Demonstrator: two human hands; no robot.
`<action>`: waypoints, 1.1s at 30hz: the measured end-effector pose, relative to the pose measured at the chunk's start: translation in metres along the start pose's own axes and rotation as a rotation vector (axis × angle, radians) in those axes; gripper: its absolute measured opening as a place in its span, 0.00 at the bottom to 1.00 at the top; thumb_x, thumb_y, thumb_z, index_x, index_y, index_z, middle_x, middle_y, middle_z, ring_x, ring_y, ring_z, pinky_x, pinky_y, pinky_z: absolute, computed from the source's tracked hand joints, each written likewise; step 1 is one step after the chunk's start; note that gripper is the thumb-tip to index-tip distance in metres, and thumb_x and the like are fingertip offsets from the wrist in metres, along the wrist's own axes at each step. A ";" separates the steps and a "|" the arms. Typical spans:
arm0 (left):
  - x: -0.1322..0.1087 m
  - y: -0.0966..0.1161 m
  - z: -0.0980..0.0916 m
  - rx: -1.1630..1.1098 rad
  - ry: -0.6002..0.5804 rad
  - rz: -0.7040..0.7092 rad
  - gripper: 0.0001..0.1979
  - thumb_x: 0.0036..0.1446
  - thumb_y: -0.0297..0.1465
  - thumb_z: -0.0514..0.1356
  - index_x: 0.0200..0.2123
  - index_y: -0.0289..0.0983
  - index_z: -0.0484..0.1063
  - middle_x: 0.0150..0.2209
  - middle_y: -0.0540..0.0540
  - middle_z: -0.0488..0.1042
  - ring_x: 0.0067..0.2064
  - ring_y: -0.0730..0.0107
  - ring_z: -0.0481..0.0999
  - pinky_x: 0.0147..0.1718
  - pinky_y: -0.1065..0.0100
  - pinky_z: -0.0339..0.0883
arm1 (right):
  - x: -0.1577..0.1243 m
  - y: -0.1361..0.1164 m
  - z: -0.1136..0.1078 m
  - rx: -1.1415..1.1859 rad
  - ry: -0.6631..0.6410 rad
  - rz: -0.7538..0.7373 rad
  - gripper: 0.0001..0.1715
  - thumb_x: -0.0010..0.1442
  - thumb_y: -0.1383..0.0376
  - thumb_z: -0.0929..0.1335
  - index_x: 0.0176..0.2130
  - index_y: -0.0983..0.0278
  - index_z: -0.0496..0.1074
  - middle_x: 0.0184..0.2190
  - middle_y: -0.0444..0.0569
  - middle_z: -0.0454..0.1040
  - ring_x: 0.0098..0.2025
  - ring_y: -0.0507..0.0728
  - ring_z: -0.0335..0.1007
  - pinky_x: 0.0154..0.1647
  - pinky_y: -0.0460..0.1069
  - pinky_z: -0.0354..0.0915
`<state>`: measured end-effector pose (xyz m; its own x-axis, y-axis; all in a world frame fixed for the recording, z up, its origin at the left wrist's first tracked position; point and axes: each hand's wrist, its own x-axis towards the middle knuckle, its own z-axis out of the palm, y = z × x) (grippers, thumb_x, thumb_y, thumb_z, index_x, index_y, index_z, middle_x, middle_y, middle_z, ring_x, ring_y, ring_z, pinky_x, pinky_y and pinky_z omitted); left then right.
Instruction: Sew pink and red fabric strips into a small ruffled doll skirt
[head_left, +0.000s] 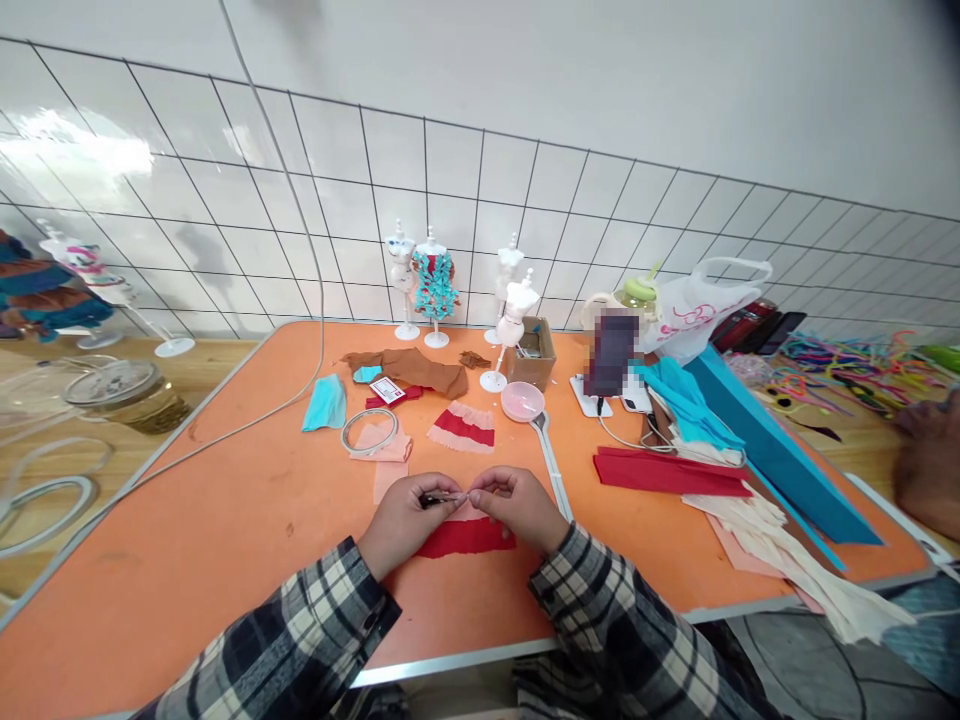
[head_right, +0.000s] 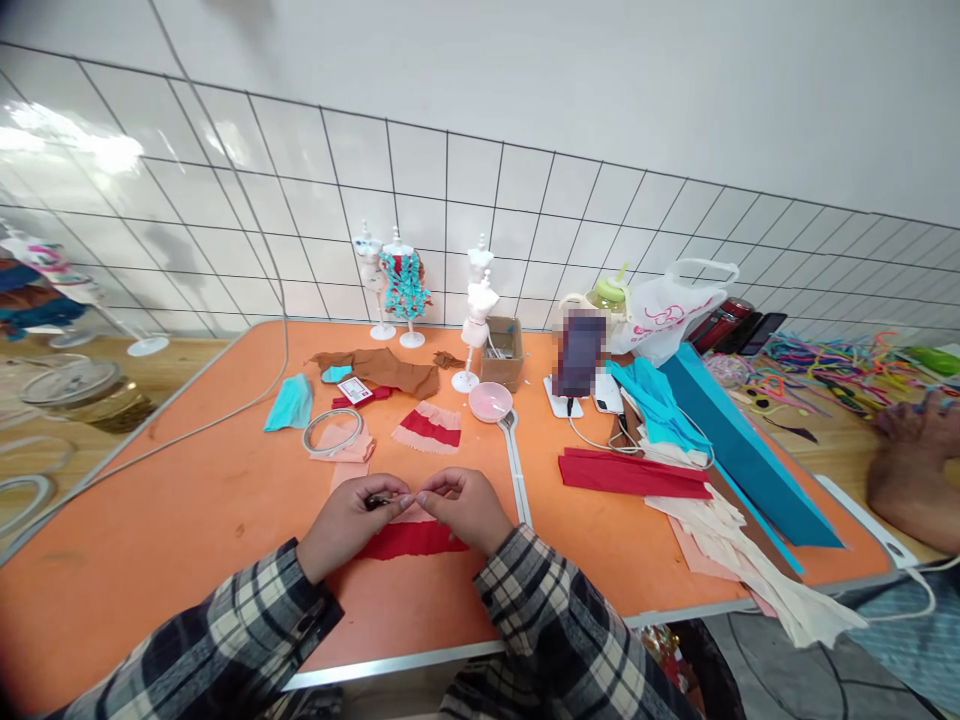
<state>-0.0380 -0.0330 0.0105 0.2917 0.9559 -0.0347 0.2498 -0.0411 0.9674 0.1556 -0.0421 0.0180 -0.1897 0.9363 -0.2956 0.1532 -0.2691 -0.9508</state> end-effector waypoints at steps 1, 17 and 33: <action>0.000 -0.001 0.000 0.003 0.001 0.001 0.10 0.50 0.39 0.66 0.27 0.38 0.79 0.26 0.47 0.80 0.29 0.64 0.78 0.32 0.66 0.72 | 0.000 0.000 0.000 0.012 -0.003 -0.009 0.11 0.53 0.63 0.75 0.37 0.65 0.76 0.25 0.41 0.72 0.20 0.47 0.59 0.20 0.44 0.59; -0.001 -0.005 0.000 0.130 -0.036 0.004 0.19 0.58 0.39 0.63 0.50 0.37 0.82 0.33 0.46 0.83 0.32 0.62 0.80 0.33 0.64 0.73 | 0.009 -0.006 -0.035 -0.255 0.185 -0.056 0.08 0.53 0.61 0.72 0.30 0.65 0.76 0.25 0.43 0.74 0.28 0.51 0.66 0.32 0.46 0.63; 0.018 -0.034 0.014 0.485 -0.112 0.355 0.06 0.59 0.29 0.66 0.40 0.38 0.76 0.38 0.42 0.78 0.43 0.55 0.74 0.43 0.57 0.68 | 0.037 0.016 -0.144 -0.422 0.295 0.283 0.10 0.53 0.60 0.72 0.29 0.66 0.77 0.15 0.36 0.58 0.16 0.48 0.48 0.18 0.46 0.44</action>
<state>-0.0286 -0.0180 -0.0265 0.5229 0.8242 0.2175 0.5041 -0.5047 0.7008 0.2907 0.0203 0.0049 0.1831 0.8807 -0.4368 0.5432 -0.4609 -0.7018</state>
